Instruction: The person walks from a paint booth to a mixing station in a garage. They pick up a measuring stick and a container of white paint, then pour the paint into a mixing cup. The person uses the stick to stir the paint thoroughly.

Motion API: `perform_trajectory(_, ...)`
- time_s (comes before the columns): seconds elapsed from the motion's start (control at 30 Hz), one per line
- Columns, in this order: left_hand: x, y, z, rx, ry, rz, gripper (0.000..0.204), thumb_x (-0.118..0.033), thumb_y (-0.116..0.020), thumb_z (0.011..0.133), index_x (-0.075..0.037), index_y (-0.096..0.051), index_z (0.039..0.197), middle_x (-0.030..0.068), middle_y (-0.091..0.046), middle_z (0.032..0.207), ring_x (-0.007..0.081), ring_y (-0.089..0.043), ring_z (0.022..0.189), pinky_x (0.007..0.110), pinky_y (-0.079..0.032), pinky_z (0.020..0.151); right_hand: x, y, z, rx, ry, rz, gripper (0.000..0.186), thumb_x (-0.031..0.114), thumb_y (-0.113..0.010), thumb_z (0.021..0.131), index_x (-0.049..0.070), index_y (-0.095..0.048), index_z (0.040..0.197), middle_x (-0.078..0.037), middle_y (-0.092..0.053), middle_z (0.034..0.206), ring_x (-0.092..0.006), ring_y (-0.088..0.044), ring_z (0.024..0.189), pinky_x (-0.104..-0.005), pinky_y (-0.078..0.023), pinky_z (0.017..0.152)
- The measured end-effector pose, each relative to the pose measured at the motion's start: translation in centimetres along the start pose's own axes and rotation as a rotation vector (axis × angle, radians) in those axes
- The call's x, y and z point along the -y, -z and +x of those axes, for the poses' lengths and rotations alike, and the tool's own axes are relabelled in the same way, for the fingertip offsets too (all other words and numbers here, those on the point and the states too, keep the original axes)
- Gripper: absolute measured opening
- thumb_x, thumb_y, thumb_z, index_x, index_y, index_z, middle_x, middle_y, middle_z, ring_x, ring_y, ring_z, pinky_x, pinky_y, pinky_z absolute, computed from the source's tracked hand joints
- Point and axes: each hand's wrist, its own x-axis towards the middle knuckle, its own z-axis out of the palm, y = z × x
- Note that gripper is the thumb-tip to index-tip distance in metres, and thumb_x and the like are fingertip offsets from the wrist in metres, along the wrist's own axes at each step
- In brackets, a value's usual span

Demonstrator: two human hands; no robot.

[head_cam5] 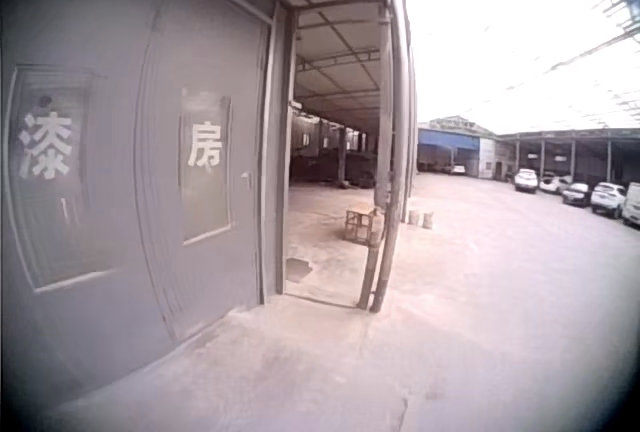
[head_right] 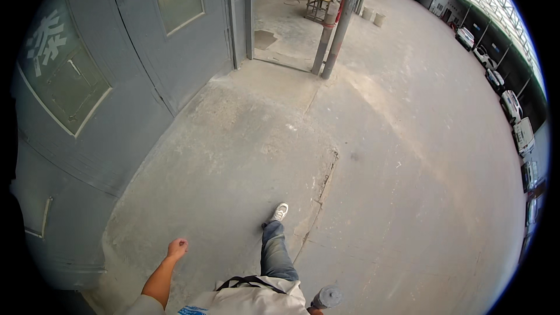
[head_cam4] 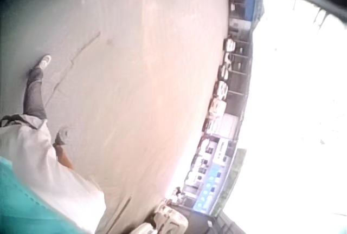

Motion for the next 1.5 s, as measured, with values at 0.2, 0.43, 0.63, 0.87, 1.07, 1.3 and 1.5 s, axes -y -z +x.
perform_trajectory(0.2,-17.3,-5.3,13.3,0.036,0.082,0.104,0.028,-0.029,-0.065,0.089,-0.004,-0.07,0.101,0.0122,-0.073,0.092,0.0242,-0.072,0.077,0.037,-0.056,0.076,36.1,2.1,-5.0,-0.022,0.178,-0.065,0.009,0.01,-0.062,0.088,0.003,-0.062,0.083,-0.009,-0.067,0.075,-0.0227,-0.067,0.063,-0.0362,-0.054,0.055)
perform_trajectory(0.43,-36.3,-9.9,25.5,0.083,0.287,-0.327,0.034,-0.031,-0.063,0.09,0.002,-0.068,0.099,0.0125,-0.072,0.084,0.0225,-0.072,0.069,0.036,-0.056,0.069,79.8,5.6,-11.1,0.041,0.7,-0.019,0.01,0.009,-0.065,0.086,0.003,-0.057,0.083,-0.01,-0.064,0.073,-0.0204,-0.065,0.064,-0.0313,-0.054,0.061)
perform_trajectory(0.63,-48.9,-9.7,43.7,0.094,0.495,-0.226,0.036,-0.031,-0.058,0.091,0.003,-0.069,0.09,0.0118,-0.071,0.078,0.0224,-0.071,0.066,0.037,-0.056,0.065,106.4,3.2,-9.5,-0.077,0.698,-0.054,0.01,0.01,-0.063,0.086,0.003,-0.058,0.082,-0.01,-0.064,0.072,-0.0206,-0.063,0.06,-0.033,-0.051,0.057)
perform_trajectory(0.87,-75.4,-2.6,71.0,0.05,0.149,-0.218,0.029,-0.027,-0.058,0.095,0.0,-0.068,0.101,0.0119,-0.072,0.086,0.0241,-0.071,0.074,0.038,-0.054,0.07,122.2,1.3,-15.9,-0.162,0.318,-0.183,0.011,0.013,-0.06,0.09,0.005,-0.061,0.083,-0.007,-0.063,0.07,-0.0175,-0.06,0.059,-0.0328,-0.049,0.052)
perform_trajectory(1.07,-103.2,1.5,95.6,0.033,-0.107,-0.169,0.024,-0.024,-0.061,0.095,-0.002,-0.068,0.101,0.0099,-0.072,0.086,0.0212,-0.071,0.077,0.035,-0.054,0.072,142.5,-2.0,-14.7,-0.089,0.308,-0.264,0.007,0.01,-0.062,0.087,0.004,-0.061,0.083,-0.007,-0.062,0.07,-0.0185,-0.06,0.06,-0.0342,-0.05,0.054)
perform_trajectory(1.3,-116.4,-8.0,124.5,0.015,-0.201,-0.114,0.03,-0.031,-0.059,0.096,-0.003,-0.067,0.1,0.0107,-0.072,0.083,0.0244,-0.07,0.076,0.037,-0.053,0.073,179.2,-5.3,-1.0,-0.086,0.585,-0.169,0.007,0.009,-0.064,0.083,0.003,-0.061,0.082,-0.008,-0.062,0.069,-0.0197,-0.058,0.06,-0.0361,-0.05,0.055)
perform_trajectory(1.5,-130.4,-6.9,136.1,0.0,0.012,-0.137,0.034,-0.035,-0.057,0.096,-0.003,-0.068,0.1,0.0125,-0.071,0.085,0.0275,-0.07,0.078,0.04,-0.053,0.076,201.4,-10.4,2.6,-0.076,0.747,-0.233,0.008,0.009,-0.066,0.08,0.002,-0.062,0.082,-0.008,-0.062,0.068,-0.0207,-0.057,0.06,-0.0377,-0.05,0.057)
